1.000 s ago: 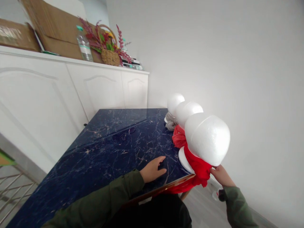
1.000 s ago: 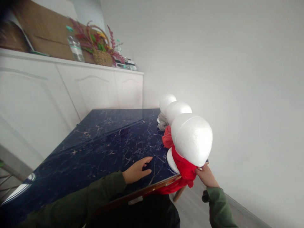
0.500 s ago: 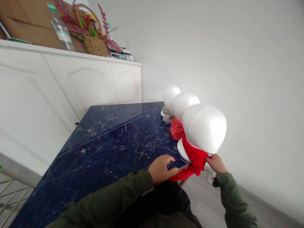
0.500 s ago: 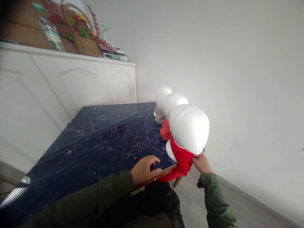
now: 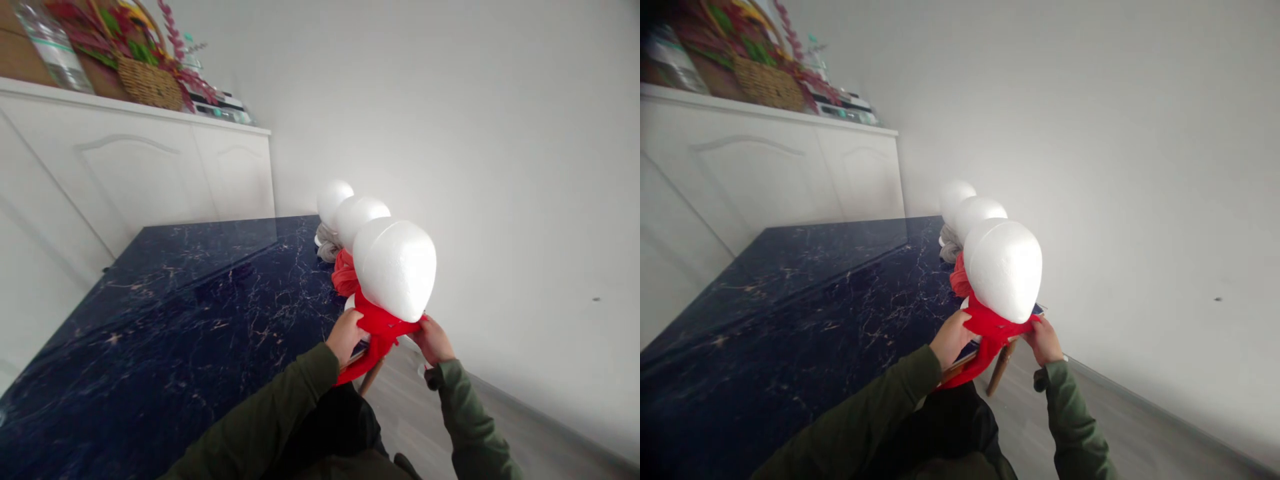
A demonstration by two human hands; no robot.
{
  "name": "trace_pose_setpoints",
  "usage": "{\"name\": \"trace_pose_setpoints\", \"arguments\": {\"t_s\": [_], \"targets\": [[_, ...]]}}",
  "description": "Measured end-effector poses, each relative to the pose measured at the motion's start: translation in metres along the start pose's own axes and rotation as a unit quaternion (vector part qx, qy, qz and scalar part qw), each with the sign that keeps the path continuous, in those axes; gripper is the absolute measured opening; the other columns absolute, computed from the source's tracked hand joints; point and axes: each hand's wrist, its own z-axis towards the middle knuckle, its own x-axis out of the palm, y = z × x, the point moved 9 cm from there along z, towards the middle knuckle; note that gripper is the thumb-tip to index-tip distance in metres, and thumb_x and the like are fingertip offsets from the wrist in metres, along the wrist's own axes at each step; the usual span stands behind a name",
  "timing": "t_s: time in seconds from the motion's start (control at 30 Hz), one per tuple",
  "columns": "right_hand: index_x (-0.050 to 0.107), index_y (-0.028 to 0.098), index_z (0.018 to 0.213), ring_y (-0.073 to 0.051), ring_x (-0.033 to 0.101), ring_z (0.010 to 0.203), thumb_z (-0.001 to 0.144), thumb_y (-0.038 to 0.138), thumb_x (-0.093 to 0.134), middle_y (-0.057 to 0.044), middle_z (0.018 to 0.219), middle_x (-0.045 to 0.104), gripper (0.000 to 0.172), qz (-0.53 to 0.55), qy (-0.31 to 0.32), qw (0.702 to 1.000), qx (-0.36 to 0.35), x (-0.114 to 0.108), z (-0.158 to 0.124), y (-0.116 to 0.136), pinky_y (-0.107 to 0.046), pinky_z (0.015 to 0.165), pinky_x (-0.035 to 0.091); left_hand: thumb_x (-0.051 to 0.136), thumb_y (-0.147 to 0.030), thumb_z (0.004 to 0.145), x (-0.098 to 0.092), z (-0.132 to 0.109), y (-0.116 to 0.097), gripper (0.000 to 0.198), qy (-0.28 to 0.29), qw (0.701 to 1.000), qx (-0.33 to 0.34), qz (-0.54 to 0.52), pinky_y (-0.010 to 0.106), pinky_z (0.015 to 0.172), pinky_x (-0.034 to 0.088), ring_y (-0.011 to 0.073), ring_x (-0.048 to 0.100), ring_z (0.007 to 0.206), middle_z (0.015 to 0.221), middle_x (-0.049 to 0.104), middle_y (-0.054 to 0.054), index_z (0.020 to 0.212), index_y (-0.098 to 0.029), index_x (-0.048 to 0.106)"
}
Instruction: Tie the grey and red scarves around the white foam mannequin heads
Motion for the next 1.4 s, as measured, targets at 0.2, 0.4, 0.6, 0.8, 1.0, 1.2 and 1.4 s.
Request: {"name": "trace_pose_setpoints", "arguments": {"t_s": [0.2,0.4,0.6,0.8,1.0,1.2,1.4], "targets": [[0.053,0.015,0.075,-0.019,0.058,0.054,0.069,0.038,0.040,-0.006,0.061,0.062,0.027,-0.058,-0.072,0.994,0.053,-0.035,0.030,-0.016,-0.030,0.052,0.046,0.047,-0.019,0.069,-0.050,0.006,-0.001,0.016,-0.051,0.991,-0.085,-0.090,0.027,0.065,0.049,0.0142,0.061,0.065,0.070,0.064,0.004,0.081,-0.012,0.055],[0.057,0.017,0.071,-0.023,0.057,0.070,0.059,0.032,0.052,-0.005,0.063,0.061,0.019,-0.146,-0.083,0.986,0.001,-0.042,0.048,-0.012,-0.034,0.069,0.043,0.061,-0.016,0.058,-0.075,0.011,-0.008,0.021,-0.011,0.985,-0.090,0.146,0.026,0.058,0.046,0.0132,0.057,0.057,0.066,0.063,0.001,0.078,-0.013,0.057],[0.059,0.015,0.093,-0.023,0.053,0.099,0.063,0.028,0.050,-0.010,0.101,0.062,0.034,-0.128,-0.011,0.990,-0.066,0.001,0.036,0.008,-0.034,0.088,0.038,0.065,-0.023,0.060,-0.052,-0.003,-0.007,0.037,0.058,0.916,0.047,0.395,0.031,0.077,0.045,0.0184,0.058,0.082,0.090,0.063,0.007,0.094,-0.013,0.057],[0.047,0.017,0.111,-0.020,0.059,0.084,0.065,0.027,0.057,-0.008,0.097,0.061,0.049,-0.029,0.222,0.974,0.027,0.016,0.000,-0.003,-0.032,0.067,0.049,0.060,-0.023,0.065,-0.074,-0.029,-0.030,0.035,0.027,0.888,0.052,0.457,0.031,0.078,0.045,0.0184,0.056,0.088,0.097,0.061,0.008,0.098,-0.014,0.055],[0.051,0.015,0.094,-0.020,0.055,0.083,0.057,0.017,0.058,-0.009,0.090,0.057,0.038,-0.195,0.133,0.971,0.023,-0.012,-0.020,0.014,-0.030,0.064,0.045,0.054,-0.026,0.071,-0.120,-0.055,-0.058,0.028,-0.019,0.859,0.055,0.509,0.031,0.075,0.044,0.0186,0.056,0.089,0.098,0.061,0.006,0.096,-0.016,0.057],[0.043,0.019,0.067,-0.010,0.042,0.056,0.077,0.023,0.046,0.003,0.060,0.046,0.011,-0.220,0.233,0.940,-0.116,0.035,-0.073,0.141,-0.023,0.052,0.032,0.054,-0.028,0.070,-0.187,-0.081,-0.081,0.022,-0.073,0.855,0.056,0.510,0.030,0.072,0.043,0.0178,0.057,0.079,0.088,0.062,0.005,0.089,-0.017,0.060],[0.054,0.017,0.066,-0.008,0.042,0.060,0.070,0.021,0.058,0.004,0.062,0.049,0.008,0.134,0.357,0.921,-0.080,0.248,-0.065,0.200,-0.021,0.057,0.033,0.061,-0.032,0.065,-0.238,-0.090,-0.078,0.026,-0.147,0.957,0.021,0.249,0.030,0.076,0.042,0.0165,0.057,0.079,0.083,0.062,0.004,0.085,-0.015,0.059]]}}
